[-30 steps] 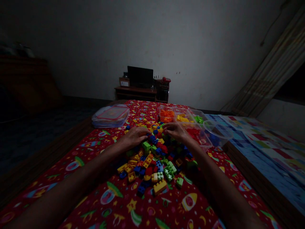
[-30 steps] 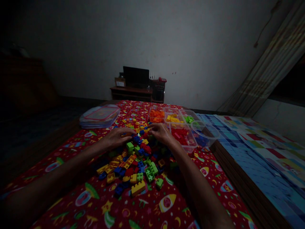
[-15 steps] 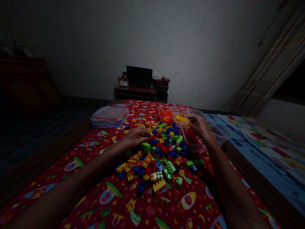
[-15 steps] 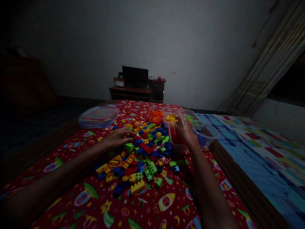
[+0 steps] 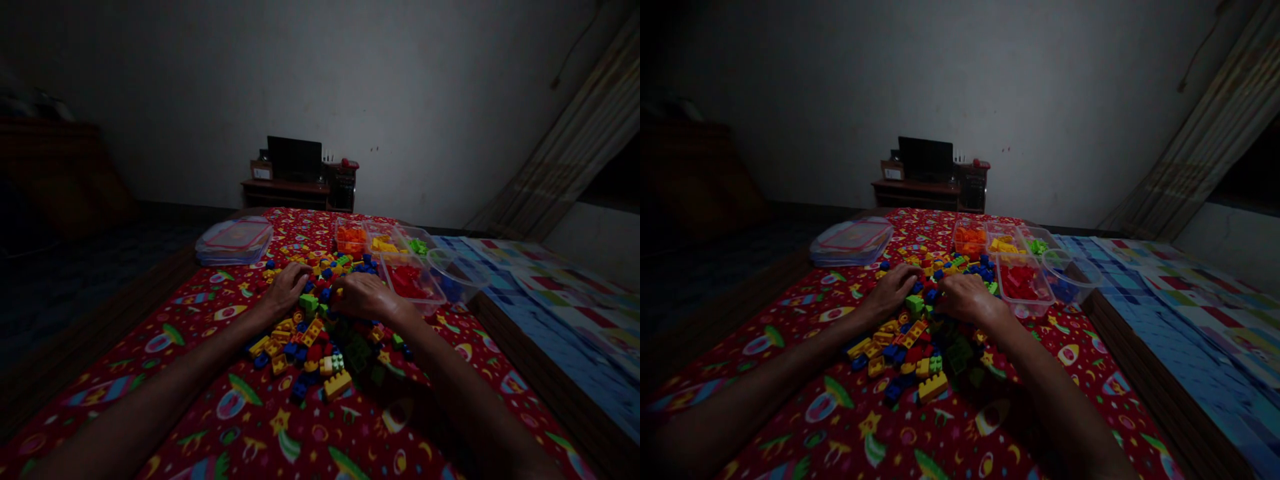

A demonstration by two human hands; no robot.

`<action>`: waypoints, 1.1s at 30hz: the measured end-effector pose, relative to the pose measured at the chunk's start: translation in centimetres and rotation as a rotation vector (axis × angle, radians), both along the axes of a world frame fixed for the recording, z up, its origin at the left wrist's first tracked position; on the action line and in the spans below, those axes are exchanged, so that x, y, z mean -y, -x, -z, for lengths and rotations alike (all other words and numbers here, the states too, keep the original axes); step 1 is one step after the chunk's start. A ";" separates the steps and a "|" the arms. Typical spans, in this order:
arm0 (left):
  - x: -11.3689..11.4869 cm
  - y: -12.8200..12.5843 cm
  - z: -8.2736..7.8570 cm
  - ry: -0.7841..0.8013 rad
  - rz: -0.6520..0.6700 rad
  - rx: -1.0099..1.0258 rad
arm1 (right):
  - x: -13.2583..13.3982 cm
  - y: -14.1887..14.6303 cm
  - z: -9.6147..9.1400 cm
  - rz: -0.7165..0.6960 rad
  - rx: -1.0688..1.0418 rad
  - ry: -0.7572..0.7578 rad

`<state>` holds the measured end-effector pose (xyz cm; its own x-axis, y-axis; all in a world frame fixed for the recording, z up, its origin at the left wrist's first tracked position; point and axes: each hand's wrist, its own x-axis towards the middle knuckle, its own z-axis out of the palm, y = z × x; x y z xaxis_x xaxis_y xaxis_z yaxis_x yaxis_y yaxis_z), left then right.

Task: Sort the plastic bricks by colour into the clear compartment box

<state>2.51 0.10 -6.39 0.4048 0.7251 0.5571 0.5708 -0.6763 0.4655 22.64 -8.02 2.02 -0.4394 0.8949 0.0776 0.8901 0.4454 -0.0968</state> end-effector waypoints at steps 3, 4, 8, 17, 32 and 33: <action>0.0 0.0 -0.1 0.002 0.002 -0.004 | -0.1 0.2 0.2 -0.015 -0.010 0.046; 0.0 0.0 -0.2 0.000 0.006 -0.006 | -0.2 0.2 0.2 -0.028 -0.023 0.070; 0.0 0.1 0.0 -0.016 0.014 0.000 | -0.6 0.2 0.3 -0.055 -0.085 0.109; 0.1 0.2 0.0 -0.028 0.024 -0.023 | -2.6 -4.7 -0.5 0.133 -0.251 -0.099; 0.0 0.3 0.0 -0.015 0.044 -0.008 | -2.8 -8.1 -0.5 0.446 -0.113 -0.251; -0.1 0.4 0.0 -0.015 0.057 -0.011 | -2.5 -7.1 -0.8 0.358 -0.126 -0.202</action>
